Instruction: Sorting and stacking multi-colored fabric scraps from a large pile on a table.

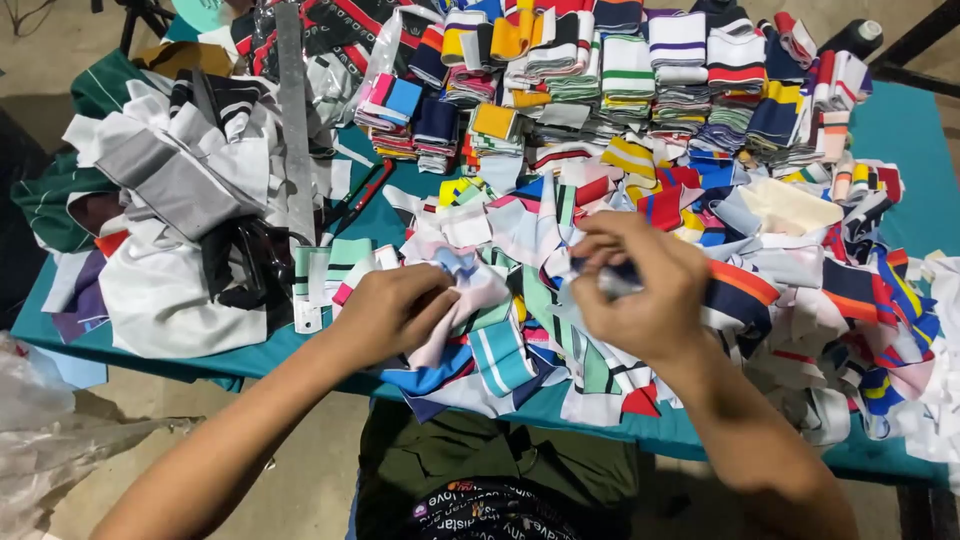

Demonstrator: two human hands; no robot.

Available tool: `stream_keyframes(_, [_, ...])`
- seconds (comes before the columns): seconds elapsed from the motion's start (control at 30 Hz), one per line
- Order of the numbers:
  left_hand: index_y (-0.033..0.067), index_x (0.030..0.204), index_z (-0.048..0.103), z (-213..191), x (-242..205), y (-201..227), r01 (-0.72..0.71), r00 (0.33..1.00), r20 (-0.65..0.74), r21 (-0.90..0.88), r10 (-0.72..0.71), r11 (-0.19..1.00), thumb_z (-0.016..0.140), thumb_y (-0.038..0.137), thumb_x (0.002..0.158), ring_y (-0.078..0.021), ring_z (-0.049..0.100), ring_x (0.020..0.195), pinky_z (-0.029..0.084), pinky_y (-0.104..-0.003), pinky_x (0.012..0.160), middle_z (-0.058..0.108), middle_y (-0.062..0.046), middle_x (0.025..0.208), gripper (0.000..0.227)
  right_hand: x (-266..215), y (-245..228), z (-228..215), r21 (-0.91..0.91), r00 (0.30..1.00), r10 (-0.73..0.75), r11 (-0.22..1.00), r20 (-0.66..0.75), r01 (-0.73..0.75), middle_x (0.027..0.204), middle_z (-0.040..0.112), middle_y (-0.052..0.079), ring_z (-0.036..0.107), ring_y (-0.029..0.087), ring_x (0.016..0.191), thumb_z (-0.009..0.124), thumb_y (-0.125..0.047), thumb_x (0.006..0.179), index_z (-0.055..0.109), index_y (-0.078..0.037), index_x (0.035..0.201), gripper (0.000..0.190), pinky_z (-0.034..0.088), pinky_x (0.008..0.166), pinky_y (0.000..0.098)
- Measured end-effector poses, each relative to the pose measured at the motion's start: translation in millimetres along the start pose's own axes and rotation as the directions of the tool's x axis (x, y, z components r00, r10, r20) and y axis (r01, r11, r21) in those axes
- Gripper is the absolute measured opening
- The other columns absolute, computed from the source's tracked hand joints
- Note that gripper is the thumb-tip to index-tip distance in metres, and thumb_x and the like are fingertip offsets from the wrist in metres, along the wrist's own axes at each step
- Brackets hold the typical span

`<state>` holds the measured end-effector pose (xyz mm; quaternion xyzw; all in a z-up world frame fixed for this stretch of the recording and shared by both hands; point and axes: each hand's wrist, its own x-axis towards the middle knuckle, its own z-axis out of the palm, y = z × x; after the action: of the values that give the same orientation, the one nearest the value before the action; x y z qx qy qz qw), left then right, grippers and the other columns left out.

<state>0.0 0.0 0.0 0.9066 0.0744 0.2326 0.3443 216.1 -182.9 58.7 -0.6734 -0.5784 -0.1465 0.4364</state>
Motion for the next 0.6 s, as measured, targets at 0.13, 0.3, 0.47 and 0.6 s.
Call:
stream_keyframes(0.13, [0.0113, 0.089, 0.072, 5, 19, 10, 0.017, 0.997, -0.076, -0.13, -0.027, 0.991, 0.066, 0.023, 0.098, -0.0256, 0.068, 0.057, 0.055, -0.033, 0.055, 0.066, -0.005, 0.06, 0.017, 10, -17, 7, 0.267, 0.977, -0.011, 0.963, 0.212, -0.047, 0.09, 0.078, 0.009, 0.076, 0.026, 0.077, 0.078, -0.011, 0.075, 0.073, -0.006, 0.115, 0.041, 0.06, 0.063, 0.0323])
stream_keyframes(0.3, [0.0066, 0.092, 0.073, 16, 39, 35, -0.07, 0.993, -0.116, -0.388, 0.026, 0.919, 0.068, 0.009, 0.094, -0.0296, 0.067, 0.063, 0.053, -0.037, 0.059, 0.069, -0.012, 0.07, 0.006, -3, -23, 21, 0.3, 0.844, 0.012, 0.932, 0.536, -0.204, 0.124, 0.069, 0.03, 0.069, 0.049, 0.107, 0.078, -0.037, 0.087, 0.056, 0.001, 0.141, 0.069, 0.058, 0.087, 0.0549])
stream_keyframes(0.47, [0.0063, 0.109, 0.073, 9, 41, 59, -0.139, 0.986, -0.142, -0.407, 0.088, 0.903, 0.068, 0.014, 0.096, -0.031, 0.069, 0.072, 0.056, -0.038, 0.064, 0.074, -0.015, 0.091, 0.016, -14, -3, 8, 0.348, 0.893, 0.154, 0.882, 0.422, -0.317, 0.095, 0.078, 0.019, 0.076, 0.039, 0.088, 0.072, -0.002, 0.084, 0.075, -0.005, 0.118, 0.034, 0.061, 0.072, 0.0439])
stream_keyframes(0.6, [0.0083, 0.111, 0.076, -8, 23, 45, 0.0, 0.974, -0.212, -0.337, -0.076, 0.942, 0.071, 0.009, 0.093, -0.028, 0.073, 0.077, 0.06, -0.037, 0.068, 0.078, -0.012, 0.097, 0.019, -13, 36, -37, 0.286, 0.882, 0.424, 0.836, 0.205, -0.468, 0.087, 0.077, 0.013, 0.075, 0.022, 0.081, 0.072, -0.01, 0.094, 0.079, -0.009, 0.108, 0.015, 0.06, 0.076, 0.0356])
